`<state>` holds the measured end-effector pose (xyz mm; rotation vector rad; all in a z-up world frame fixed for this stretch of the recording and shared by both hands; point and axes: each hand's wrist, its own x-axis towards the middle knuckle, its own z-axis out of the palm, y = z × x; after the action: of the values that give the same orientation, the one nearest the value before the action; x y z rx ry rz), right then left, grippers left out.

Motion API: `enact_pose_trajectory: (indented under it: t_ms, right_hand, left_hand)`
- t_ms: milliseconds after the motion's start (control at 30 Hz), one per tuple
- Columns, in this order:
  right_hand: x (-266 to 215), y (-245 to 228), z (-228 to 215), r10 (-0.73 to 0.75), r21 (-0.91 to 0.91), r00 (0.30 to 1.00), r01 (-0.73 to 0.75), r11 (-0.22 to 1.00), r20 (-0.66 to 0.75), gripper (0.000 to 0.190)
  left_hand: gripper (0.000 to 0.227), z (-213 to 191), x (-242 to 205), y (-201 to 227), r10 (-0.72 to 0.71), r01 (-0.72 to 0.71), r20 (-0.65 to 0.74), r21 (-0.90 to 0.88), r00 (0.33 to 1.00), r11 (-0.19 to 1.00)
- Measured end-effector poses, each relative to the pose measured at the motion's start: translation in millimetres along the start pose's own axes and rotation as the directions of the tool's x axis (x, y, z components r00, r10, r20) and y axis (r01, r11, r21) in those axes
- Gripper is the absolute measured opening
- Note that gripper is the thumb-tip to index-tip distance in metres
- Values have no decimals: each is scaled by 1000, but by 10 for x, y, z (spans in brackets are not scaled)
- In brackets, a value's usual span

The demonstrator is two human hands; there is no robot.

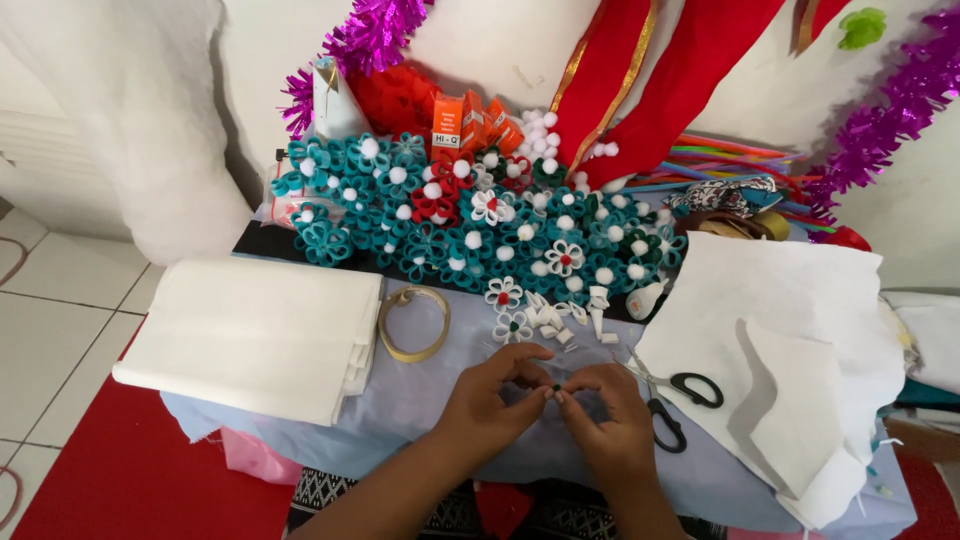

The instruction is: The person is gluing small white floral-shaped pieces onto a larger teal and white decorative handicraft.

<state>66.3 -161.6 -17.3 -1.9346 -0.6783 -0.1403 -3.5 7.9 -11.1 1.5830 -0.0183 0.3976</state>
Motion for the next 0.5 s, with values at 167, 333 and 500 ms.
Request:
enact_pose_trajectory:
  t_ms: [167,333,500]
  right_hand:
    - [-12,47,-26,52,30,998,-53,998,25,15]
    - [17,166,-26,55,21,997,-56,998,47,27]
    - [166,1079,98,-513,-203,858,499,843,-25,18]
  left_hand:
    - [45,8,-23,-54,-6,6,-4,-13,1000,1000]
    - [46,9,12,-106,4,-5,-4,-86,1000,996]
    - [43,26,61,-827,33,-33,5,-96,999,995]
